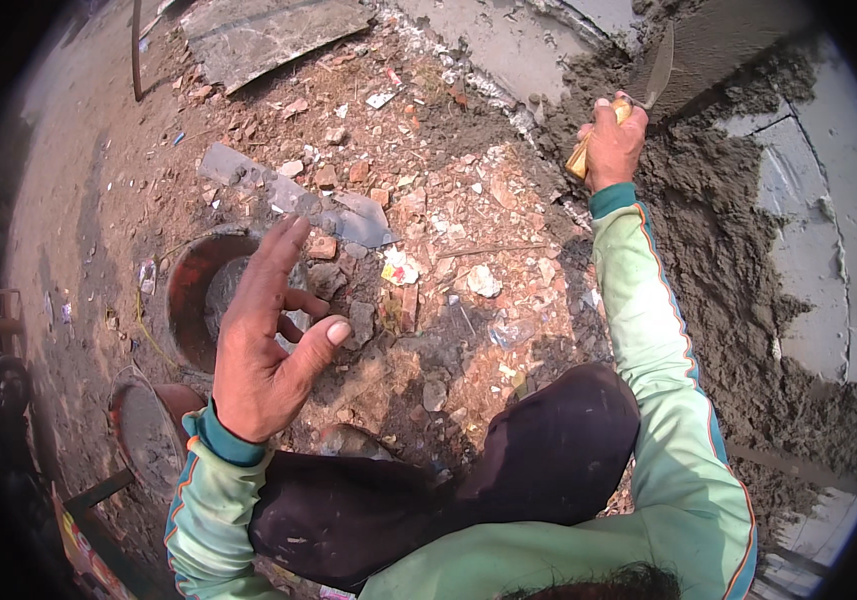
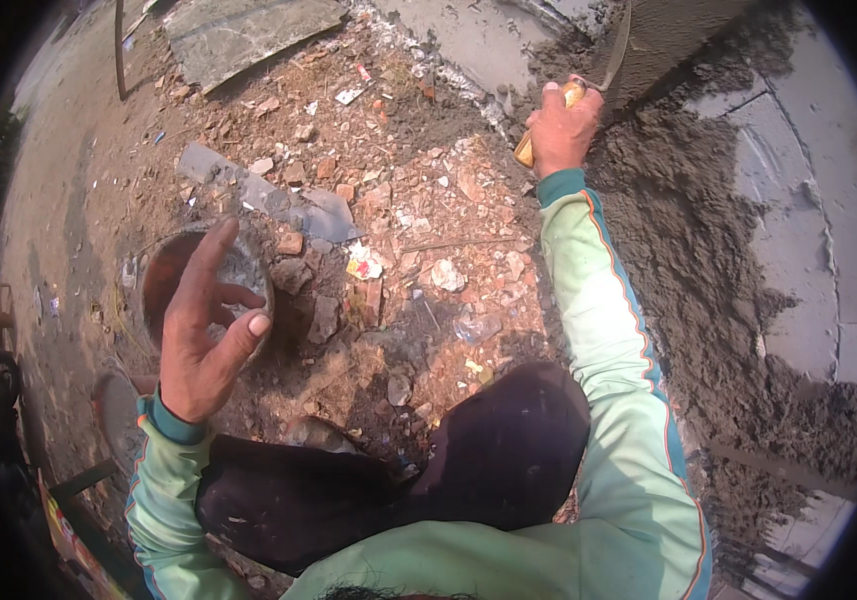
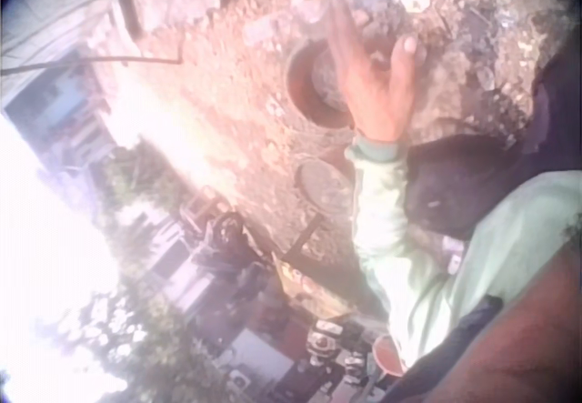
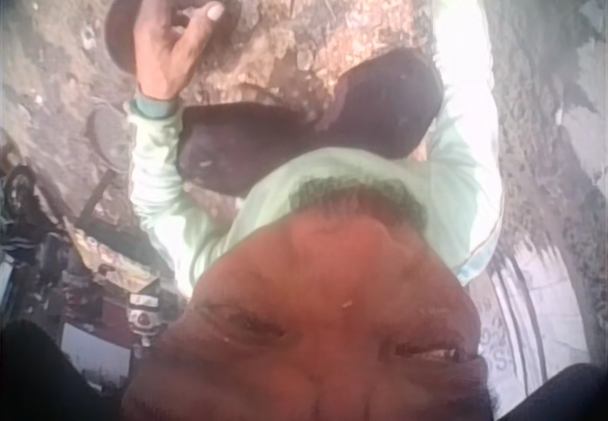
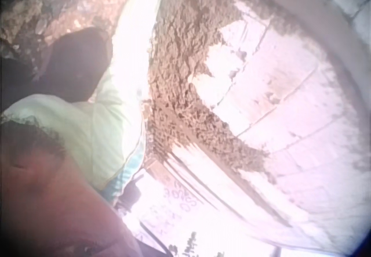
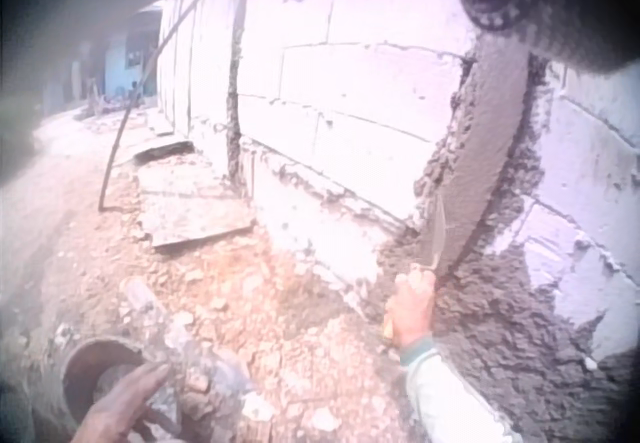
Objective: The person scoops cement from a bucket using a trowel and applies it to a block wall. They smooth the cement along the wall's surface and use a long metal rod to level the applied material.
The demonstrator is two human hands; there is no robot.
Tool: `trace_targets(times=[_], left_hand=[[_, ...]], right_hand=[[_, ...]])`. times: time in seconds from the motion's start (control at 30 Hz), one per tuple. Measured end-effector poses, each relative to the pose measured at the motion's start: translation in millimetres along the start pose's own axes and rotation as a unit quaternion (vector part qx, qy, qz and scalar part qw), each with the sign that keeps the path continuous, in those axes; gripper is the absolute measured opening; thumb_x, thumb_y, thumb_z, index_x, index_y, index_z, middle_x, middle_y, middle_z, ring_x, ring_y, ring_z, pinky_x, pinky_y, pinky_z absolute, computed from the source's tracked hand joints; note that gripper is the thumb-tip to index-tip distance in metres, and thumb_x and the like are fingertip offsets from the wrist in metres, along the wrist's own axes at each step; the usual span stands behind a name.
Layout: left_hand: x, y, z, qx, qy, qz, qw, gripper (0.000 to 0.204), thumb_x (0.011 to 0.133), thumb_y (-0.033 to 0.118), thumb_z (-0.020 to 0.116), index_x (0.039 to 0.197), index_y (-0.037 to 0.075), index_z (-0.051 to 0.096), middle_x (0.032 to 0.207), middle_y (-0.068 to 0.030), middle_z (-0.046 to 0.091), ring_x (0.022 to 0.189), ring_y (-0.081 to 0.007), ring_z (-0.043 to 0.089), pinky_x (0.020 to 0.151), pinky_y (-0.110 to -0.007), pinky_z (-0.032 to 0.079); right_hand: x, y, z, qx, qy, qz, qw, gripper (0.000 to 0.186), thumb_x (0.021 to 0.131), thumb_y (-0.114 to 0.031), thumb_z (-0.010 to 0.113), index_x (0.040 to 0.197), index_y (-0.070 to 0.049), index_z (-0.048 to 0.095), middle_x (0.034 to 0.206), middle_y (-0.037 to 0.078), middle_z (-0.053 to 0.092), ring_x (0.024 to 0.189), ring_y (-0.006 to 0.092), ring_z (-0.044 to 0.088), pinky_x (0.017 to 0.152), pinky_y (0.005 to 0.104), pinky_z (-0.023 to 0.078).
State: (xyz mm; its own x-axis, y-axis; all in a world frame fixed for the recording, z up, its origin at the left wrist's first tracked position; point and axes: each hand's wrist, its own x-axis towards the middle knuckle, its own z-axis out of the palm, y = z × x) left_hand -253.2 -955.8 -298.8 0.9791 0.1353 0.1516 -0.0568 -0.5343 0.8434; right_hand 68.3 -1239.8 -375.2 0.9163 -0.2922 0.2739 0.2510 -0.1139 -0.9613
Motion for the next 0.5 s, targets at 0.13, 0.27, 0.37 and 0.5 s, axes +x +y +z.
trace_targets(times=[0.13, 0.27, 0.37, 0.5], left_hand=[[-6.2, 0.7, -5.5, -0.007, -0.004, -0.018, 1.0, 0.076, 0.085, 0.022, 0.075, 0.149, 0.001, 0.039, 0.152, -0.0231, 0.039, 0.083, -0.018, 0.065, 0.08, -0.032, 0.054], [-6.4, 2.3, -6.5, -0.003, -0.003, -0.024, 1.0, 0.078, 0.086, 0.024, 0.073, 0.15, -0.001, 0.036, 0.15, -0.0194, 0.042, 0.087, -0.0184, 0.064, 0.081, -0.033, 0.053], [-4.0, 6.1, -4.6, -0.011, -0.014, -0.038, 0.999, 0.079, 0.086, 0.025, 0.073, 0.15, -0.002, 0.035, 0.148, -0.0171, 0.044, 0.089, -0.0186, 0.063, 0.082, -0.033, 0.052], [-3.8, 10.6, -4.6, -0.007, -0.028, -0.068, 0.997, 0.081, 0.086, 0.026, 0.074, 0.151, -0.002, 0.034, 0.147, -0.0163, 0.045, 0.09, -0.0183, 0.064, 0.081, -0.033, 0.053]], right_hand=[[-8.7, -13.7, 8.9, 0.066, -0.03, 0.019, 0.997, 0.037, 0.093, -0.013, 0.059, 0.124, 0.001, 0.044, 0.088, 0.011, 0.057, 0.053, 0.0163, 0.057, 0.045, 0.0315, 0.047], [-4.0, -36.6, 7.2, 0.089, -0.03, 0.013, 0.996, 0.036, 0.092, -0.013, 0.059, 0.123, 0.0, 0.044, 0.088, 0.01, 0.058, 0.053, 0.0162, 0.057, 0.044, 0.0318, 0.047], [-6.9, -3.9, -0.1, 0.081, -0.068, 0.11, 0.988, 0.031, 0.092, -0.012, 0.059, 0.117, 0.002, 0.047, 0.086, 0.01, 0.058, 0.052, 0.0169, 0.058, 0.044, 0.0331, 0.047], [-17.8, -4.4, 3.5, 0.023, -0.045, 0.026, 0.998, 0.033, 0.092, -0.012, 0.06, 0.117, 0.004, 0.046, 0.085, 0.011, 0.058, 0.051, 0.0173, 0.058, 0.048, 0.0327, 0.047]])
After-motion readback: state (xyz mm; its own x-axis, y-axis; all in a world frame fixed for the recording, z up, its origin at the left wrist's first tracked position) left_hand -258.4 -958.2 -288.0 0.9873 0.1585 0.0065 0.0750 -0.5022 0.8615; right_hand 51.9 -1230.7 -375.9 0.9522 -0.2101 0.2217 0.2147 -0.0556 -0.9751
